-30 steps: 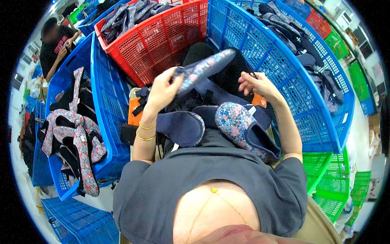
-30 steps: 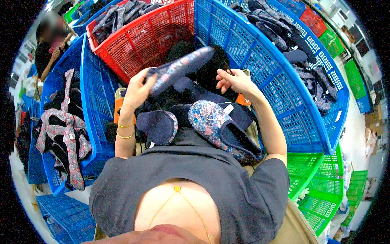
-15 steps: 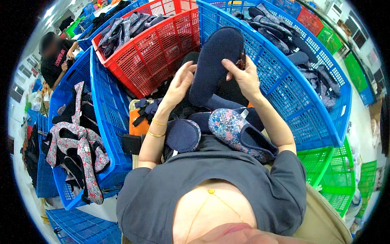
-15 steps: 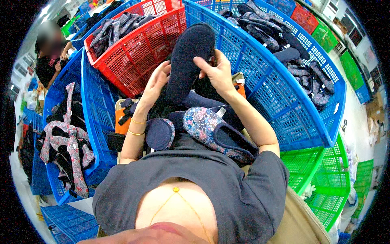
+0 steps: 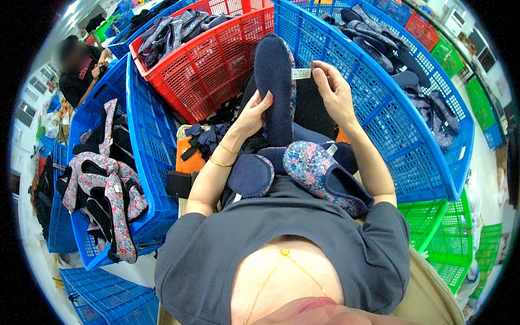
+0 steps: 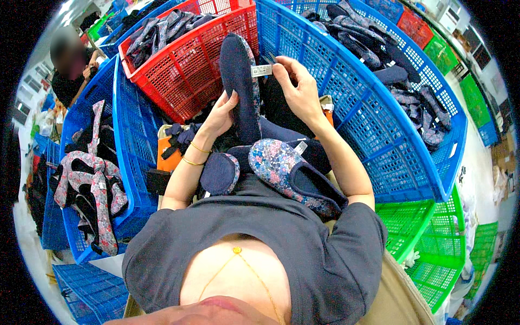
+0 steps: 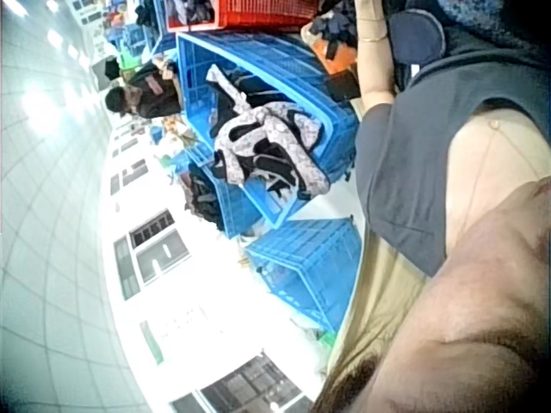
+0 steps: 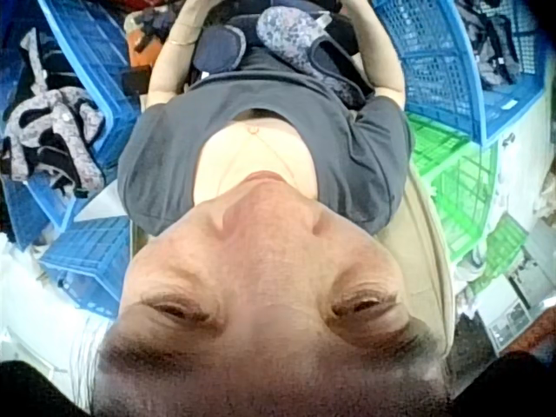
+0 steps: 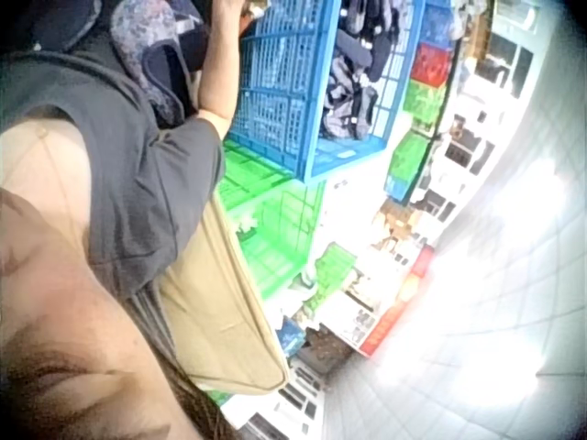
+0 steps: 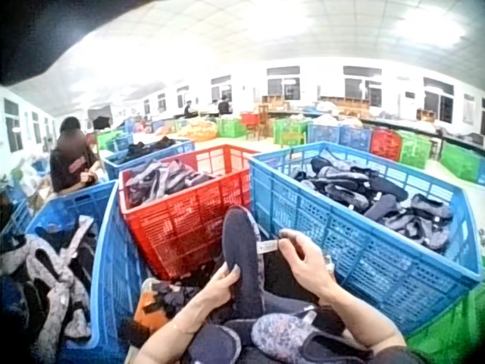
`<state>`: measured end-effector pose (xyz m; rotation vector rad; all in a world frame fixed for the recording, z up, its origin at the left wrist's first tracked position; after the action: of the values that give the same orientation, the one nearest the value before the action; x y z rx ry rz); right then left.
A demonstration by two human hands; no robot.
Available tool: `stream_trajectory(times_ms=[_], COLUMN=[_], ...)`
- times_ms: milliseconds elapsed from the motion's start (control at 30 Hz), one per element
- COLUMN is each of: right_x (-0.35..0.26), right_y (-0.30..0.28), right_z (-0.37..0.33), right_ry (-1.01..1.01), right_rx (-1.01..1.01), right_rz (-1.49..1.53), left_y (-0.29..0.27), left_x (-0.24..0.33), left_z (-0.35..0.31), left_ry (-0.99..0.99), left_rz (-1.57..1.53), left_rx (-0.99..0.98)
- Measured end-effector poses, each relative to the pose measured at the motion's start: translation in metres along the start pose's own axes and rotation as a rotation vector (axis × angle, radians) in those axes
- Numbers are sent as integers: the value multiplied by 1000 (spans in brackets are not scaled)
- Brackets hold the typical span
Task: The person sits on the floor and inspects floral-patterned slippers one by one. They pick up each slipper, turn it over to check the sole and interior, and place it back into a blue basket. The process is repeated for multiple slippers throughout the clip.
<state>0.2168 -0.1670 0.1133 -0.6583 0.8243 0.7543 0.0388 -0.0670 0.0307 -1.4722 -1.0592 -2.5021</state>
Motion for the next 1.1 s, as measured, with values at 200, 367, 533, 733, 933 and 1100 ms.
stream_trajectory(times_ms=[200,367,533,733,933,1100], right_x=[-5,-3,-9,-10,-13,-24], right_y=[3,4,3,2,4,7], right_z=[-3,-1,-4,-6,-5,-4], right_ry=[-143,-244,-302,-367,-425,-418], right_rx=[96,58,13,-4,-57,-90], right_rz=[-78,-220,-205,-205,-187,-178], left_y=[-2,-2,-6,-9,-6,-2], left_x=[-5,-6,-8,-11,-10,-10], left_z=[-3,-5,-5,-6,-6,-7], left_ry=[-29,-47,-62,-72,-69,-99], left_rz=[-25,5,-40,-69,-67,-27], left_rx=[10,-7,-70,-65,-61,-57])
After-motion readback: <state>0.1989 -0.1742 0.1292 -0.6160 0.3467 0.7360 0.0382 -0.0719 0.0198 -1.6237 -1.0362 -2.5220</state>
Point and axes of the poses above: each hand's wrist, its own z-axis towards the middle knuckle, its own y-axis out of the palm, x = y × z, the point moved 2 cm from there along z, towards the middle knuckle, and after that the axes turned 5 degrees about y, right-handed, at the moved point
